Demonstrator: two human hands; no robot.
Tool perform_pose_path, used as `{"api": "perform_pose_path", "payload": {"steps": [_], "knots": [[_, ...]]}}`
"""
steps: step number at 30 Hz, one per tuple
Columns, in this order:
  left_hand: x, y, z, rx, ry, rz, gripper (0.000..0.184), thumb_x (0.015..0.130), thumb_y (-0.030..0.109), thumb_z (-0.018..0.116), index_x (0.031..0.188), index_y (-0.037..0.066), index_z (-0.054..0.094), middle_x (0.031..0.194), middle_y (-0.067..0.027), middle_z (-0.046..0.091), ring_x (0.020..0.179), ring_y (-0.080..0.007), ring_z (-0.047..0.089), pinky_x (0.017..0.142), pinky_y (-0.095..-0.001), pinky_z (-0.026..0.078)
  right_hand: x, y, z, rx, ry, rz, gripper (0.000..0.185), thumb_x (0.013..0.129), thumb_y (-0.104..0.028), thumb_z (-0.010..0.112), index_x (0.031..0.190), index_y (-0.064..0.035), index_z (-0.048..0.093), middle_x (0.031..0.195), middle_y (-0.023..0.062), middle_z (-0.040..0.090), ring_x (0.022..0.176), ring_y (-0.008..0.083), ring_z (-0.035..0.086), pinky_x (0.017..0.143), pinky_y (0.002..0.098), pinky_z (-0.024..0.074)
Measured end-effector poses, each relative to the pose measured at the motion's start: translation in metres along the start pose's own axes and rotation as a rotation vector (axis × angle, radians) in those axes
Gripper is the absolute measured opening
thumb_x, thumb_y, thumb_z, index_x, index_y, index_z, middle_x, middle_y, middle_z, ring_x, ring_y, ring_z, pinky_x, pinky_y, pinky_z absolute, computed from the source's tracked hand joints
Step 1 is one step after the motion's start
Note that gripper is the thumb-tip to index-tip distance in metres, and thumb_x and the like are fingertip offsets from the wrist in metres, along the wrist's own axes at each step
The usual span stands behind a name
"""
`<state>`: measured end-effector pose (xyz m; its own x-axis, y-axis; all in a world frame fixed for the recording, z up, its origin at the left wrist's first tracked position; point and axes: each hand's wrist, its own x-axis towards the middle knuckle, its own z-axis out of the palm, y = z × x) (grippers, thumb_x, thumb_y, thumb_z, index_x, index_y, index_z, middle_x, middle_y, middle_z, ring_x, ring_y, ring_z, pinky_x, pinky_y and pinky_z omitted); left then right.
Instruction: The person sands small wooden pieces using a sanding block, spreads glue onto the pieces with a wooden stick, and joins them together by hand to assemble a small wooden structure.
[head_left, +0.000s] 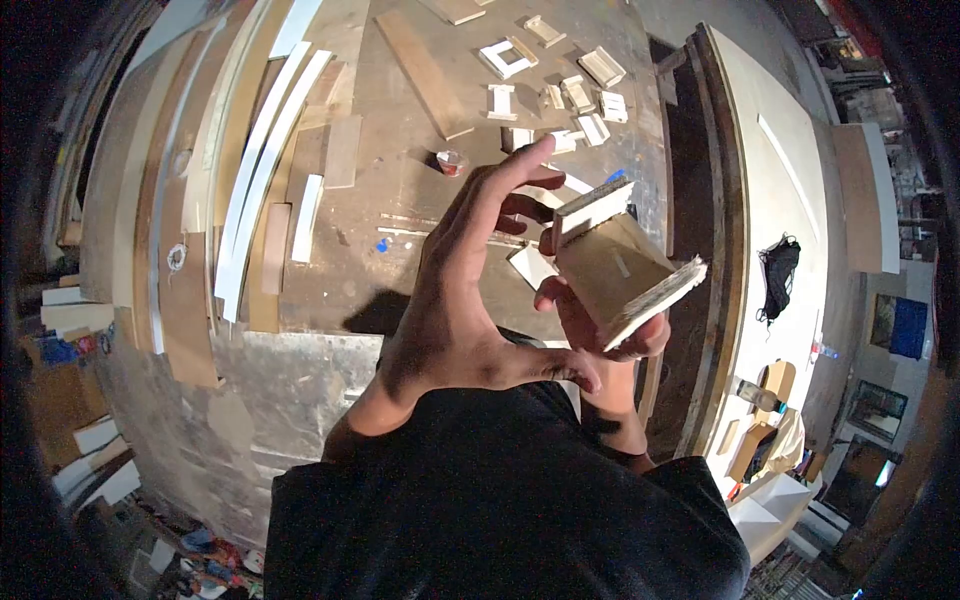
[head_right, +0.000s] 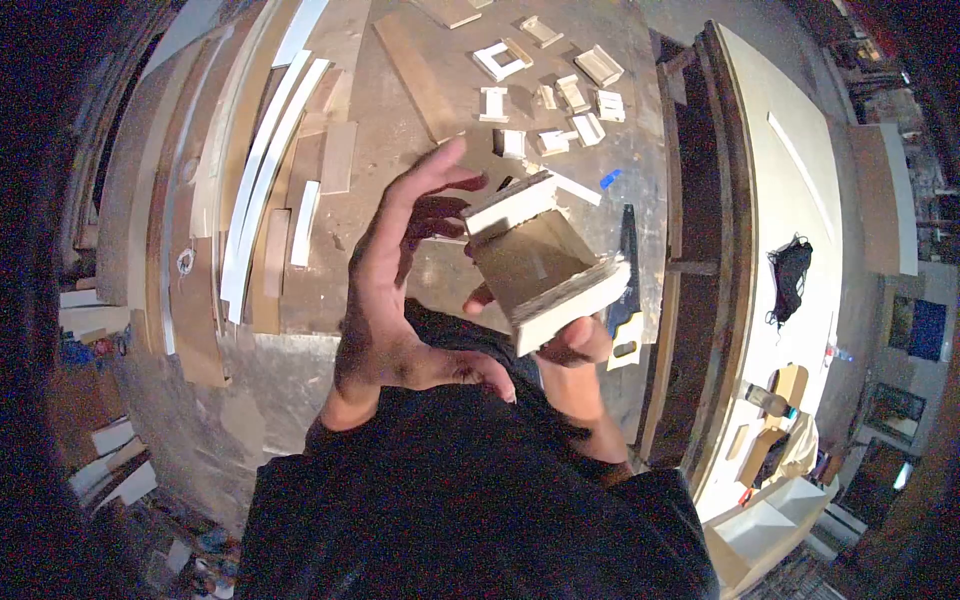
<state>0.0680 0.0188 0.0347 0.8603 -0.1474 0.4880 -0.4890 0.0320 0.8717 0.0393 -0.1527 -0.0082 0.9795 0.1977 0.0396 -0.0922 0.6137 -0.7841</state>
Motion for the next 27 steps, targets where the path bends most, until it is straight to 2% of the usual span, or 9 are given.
{"api": "perform_pose_path", "payload": {"steps": [2, 6, 8, 9, 11, 19, 21, 22, 27], "knots": [[-0.001, 0.002, 0.003, -0.047, -0.022, -0.083, 0.121, 0.054, 0.056, 0.091, 0.146, 0.001, 0.036, 0.128, -0.0181, 0.055, 0.114, -0.0273, 0.059, 0.094, -0.0397, 0.05, 0.001, 0.003, -0.005, 0.276, -0.057, -0.029, 0.104, 0.068, -0.067, 0.072, 0.145, -0.006, 0.037, 0.137, 0.024, 0.046, 0.121, 0.039, 0.05, 0.071, 0.0424, 0.0575], [-0.003, 0.002, 0.004, -0.075, -0.086, -0.144, 0.107, 0.057, 0.053, 0.091, 0.138, 0.0, 0.046, 0.121, -0.0181, 0.059, 0.112, -0.0286, 0.059, 0.094, -0.0413, 0.049, -0.002, 0.002, -0.001, 0.335, -0.004, 0.008, 0.116, 0.064, -0.081, 0.066, 0.146, -0.0049, 0.035, 0.135, 0.0236, 0.048, 0.114, 0.0347, 0.053, 0.067, 0.0384, 0.0581], [-0.004, -0.001, 0.004, 0.086, -0.102, -0.016, 0.093, 0.061, 0.051, 0.089, 0.13, -0.001, 0.054, 0.115, -0.0181, 0.061, 0.109, -0.0316, 0.06, 0.093, -0.0422, 0.048, -0.005, 0.003, 0.001, 0.415, 0.045, 0.036, 0.125, 0.059, -0.089, 0.063, 0.146, -0.0033, 0.035, 0.134, 0.0233, 0.049, 0.112, 0.0325, 0.054, 0.063, 0.0353, 0.0579], [0.0, 0.004, 0.003, 0.186, -0.113, 0.028, 0.084, 0.063, 0.05, 0.088, 0.122, 0.0, 0.057, 0.114, -0.0191, 0.06, 0.105, -0.0353, 0.06, 0.092, -0.0434, 0.047, -0.005, 0.002, 0.005, 0.568, 0.071, 0.039, 0.114, 0.062, -0.076, 0.066, 0.143, -0.0017, 0.038, 0.128, 0.0281, 0.051, 0.098, 0.0363, 0.06, 0.067, 0.0416, 0.0577], [0.002, 0.009, 0.003, 0.199, -0.124, 0.021, 0.082, 0.063, 0.049, 0.088, 0.12, 0.0, 0.058, 0.115, -0.0196, 0.06, 0.105, -0.036, 0.06, 0.092, -0.0434, 0.047, -0.006, 0.0, 0.008, 0.72, 0.101, 0.039, 0.102, 0.066, -0.064, 0.07, 0.14, 0.0, 0.041, 0.123, 0.0329, 0.052, 0.084, 0.04, 0.065, 0.071, 0.0479, 0.0576], [-0.003, 0.005, 0.007, 0.247, -0.123, 0.066, 0.079, 0.062, 0.042, 0.09, 0.119, -0.001, 0.056, 0.118, -0.0221, 0.058, 0.102, -0.0383, 0.06, 0.089, -0.0457, 0.048, -0.003, 0.0, 0.005, 0.746, 0.169, 0.156, 0.12, 0.062, -0.092, 0.05, 0.14, -0.0014, 0.041, 0.116, 0.025, 0.054, 0.073, 0.0316, 0.062, 0.06, 0.0413, 0.0543], [-0.003, 0.002, 0.009, 0.279, -0.055, 0.102, 0.08, 0.059, 0.046, 0.092, 0.113, -0.005, 0.061, 0.112, -0.0183, 0.061, 0.095, -0.0267, 0.061, 0.087, -0.0373, 0.049, -0.001, -0.002, 0.011, 0.76, 0.185, 0.129, 0.125, 0.058, -0.096, 0.046, 0.14, -0.0019, 0.041, 0.115, 0.0233, 0.054, 0.075, 0.0303, 0.061, 0.06, 0.0398, 0.0534], [-0.002, 0.002, 0.01, 0.276, -0.056, 0.102, 0.08, 0.059, 0.046, 0.092, 0.113, -0.005, 0.061, 0.112, -0.0183, 0.061, 0.095, -0.0267, 0.061, 0.087, -0.0373, 0.049, -0.001, -0.003, 0.013, 0.775, 0.198, 0.103, 0.13, 0.055, -0.101, 0.042, 0.14, -0.0024, 0.041, 0.114, 0.0216, 0.055, 0.076, 0.029, 0.059, 0.06, 0.0382, 0.0526], [0.003, 0.004, 0.008, 0.315, -0.118, 0.093, 0.083, 0.06, 0.049, 0.09, 0.117, -0.004, 0.06, 0.119, -0.0189, 0.06, 0.099, -0.028, 0.061, 0.088, -0.039, 0.049, -0.002, -0.001, 0.011, 0.758, 0.283, 0.135, 0.131, 0.055, -0.103, 0.036, 0.14, -0.0034, 0.042, 0.115, 0.02, 0.055, 0.079, 0.0269, 0.057, 0.06, 0.0364, 0.0499]]}}
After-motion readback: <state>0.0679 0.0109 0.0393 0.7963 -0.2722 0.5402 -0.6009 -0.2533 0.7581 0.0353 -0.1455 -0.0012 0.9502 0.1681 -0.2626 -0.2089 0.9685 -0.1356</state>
